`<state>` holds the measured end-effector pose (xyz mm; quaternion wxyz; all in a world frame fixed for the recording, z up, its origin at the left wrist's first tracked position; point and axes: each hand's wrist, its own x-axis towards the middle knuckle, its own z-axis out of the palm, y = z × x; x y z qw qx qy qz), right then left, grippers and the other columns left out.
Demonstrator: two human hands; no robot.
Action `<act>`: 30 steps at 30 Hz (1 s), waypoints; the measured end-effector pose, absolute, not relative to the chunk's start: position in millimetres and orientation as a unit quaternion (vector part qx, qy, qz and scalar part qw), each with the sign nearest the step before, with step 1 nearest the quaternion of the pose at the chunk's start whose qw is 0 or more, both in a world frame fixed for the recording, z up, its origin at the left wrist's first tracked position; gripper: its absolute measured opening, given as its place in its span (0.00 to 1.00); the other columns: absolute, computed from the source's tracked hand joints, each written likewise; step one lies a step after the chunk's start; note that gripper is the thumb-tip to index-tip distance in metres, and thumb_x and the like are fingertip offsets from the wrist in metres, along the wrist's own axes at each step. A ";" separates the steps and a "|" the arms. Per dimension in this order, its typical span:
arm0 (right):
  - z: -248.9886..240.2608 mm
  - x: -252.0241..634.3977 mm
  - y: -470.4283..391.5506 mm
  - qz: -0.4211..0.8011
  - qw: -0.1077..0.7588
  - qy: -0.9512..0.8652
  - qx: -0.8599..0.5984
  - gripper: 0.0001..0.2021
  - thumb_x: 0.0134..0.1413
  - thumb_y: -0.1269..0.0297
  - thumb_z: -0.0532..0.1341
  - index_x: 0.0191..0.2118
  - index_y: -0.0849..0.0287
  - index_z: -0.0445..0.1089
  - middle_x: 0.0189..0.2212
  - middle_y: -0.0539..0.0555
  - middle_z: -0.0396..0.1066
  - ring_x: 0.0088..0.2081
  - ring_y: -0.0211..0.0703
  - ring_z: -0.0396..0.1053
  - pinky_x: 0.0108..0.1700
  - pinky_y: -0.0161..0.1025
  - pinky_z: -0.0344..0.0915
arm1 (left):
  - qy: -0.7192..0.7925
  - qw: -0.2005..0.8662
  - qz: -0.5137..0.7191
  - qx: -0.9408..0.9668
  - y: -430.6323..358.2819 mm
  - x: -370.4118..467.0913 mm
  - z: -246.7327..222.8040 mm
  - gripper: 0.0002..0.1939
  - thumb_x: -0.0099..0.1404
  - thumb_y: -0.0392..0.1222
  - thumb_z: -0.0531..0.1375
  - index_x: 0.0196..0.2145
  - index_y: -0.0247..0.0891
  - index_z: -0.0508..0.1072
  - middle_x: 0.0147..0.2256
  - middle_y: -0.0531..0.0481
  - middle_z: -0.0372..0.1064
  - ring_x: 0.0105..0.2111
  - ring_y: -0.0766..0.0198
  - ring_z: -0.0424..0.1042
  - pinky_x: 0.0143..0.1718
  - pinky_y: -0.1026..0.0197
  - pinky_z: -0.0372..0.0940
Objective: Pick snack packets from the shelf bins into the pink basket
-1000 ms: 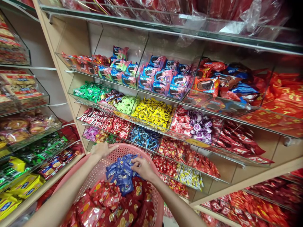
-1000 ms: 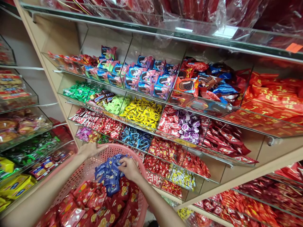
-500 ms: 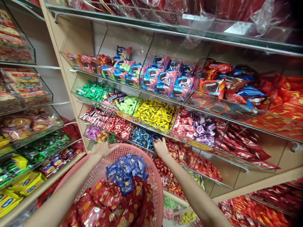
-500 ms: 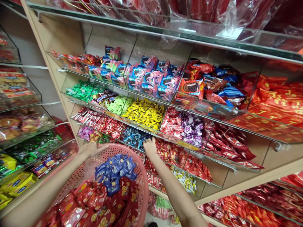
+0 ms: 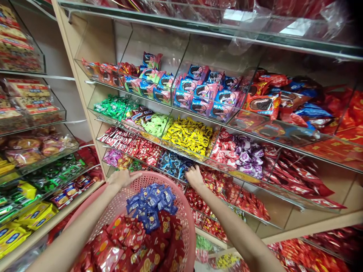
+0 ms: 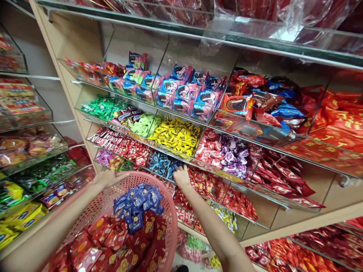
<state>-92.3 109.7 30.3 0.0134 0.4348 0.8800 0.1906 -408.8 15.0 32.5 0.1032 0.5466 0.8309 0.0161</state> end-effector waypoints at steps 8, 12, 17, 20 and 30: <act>30.5 -85.9 107.3 0.208 0.032 0.890 0.404 0.11 0.50 0.72 0.51 0.31 0.62 0.72 0.31 0.59 0.69 0.39 0.46 0.58 0.49 0.47 0.40 | 0.832 0.107 0.016 0.544 18.2 -406.8 31.0 0.43 0.43 0.72 0.38 0.34 0.33 0.72 0.36 0.34 0.68 0.38 0.45 0.66 0.37 0.48 0.59; 29.8 -92.4 104.3 0.198 0.063 0.878 0.431 0.12 0.49 0.74 0.51 0.30 0.61 0.72 0.31 0.60 0.69 0.39 0.46 0.59 0.50 0.49 0.38 | 0.831 0.108 0.014 0.545 16.5 -404.8 35.0 0.43 0.43 0.72 0.39 0.33 0.32 0.72 0.36 0.34 0.68 0.38 0.45 0.66 0.37 0.49 0.60; 29.1 -93.7 101.4 0.200 0.055 0.875 0.437 0.11 0.50 0.74 0.52 0.31 0.62 0.72 0.32 0.59 0.69 0.39 0.47 0.58 0.49 0.48 0.40 | 0.832 0.101 0.018 0.546 15.2 -405.3 36.6 0.43 0.43 0.72 0.38 0.33 0.33 0.71 0.36 0.35 0.68 0.39 0.45 0.66 0.37 0.49 0.59; 35.8 -90.8 97.7 0.204 0.043 0.883 0.420 0.11 0.51 0.73 0.51 0.31 0.62 0.72 0.33 0.59 0.68 0.40 0.46 0.57 0.48 0.46 0.42 | 0.831 0.102 0.015 0.546 16.2 -405.2 36.6 0.43 0.43 0.73 0.38 0.34 0.32 0.71 0.37 0.34 0.68 0.39 0.45 0.66 0.37 0.49 0.59; 99.8 -91.4 46.8 0.099 -0.101 0.895 0.423 0.09 0.54 0.67 0.50 0.30 0.59 0.67 0.31 0.55 0.66 0.37 0.42 0.59 0.38 0.37 0.52 | 0.823 0.103 0.014 0.559 23.9 -400.7 37.8 0.43 0.43 0.73 0.37 0.34 0.33 0.71 0.36 0.34 0.68 0.38 0.46 0.67 0.37 0.49 0.60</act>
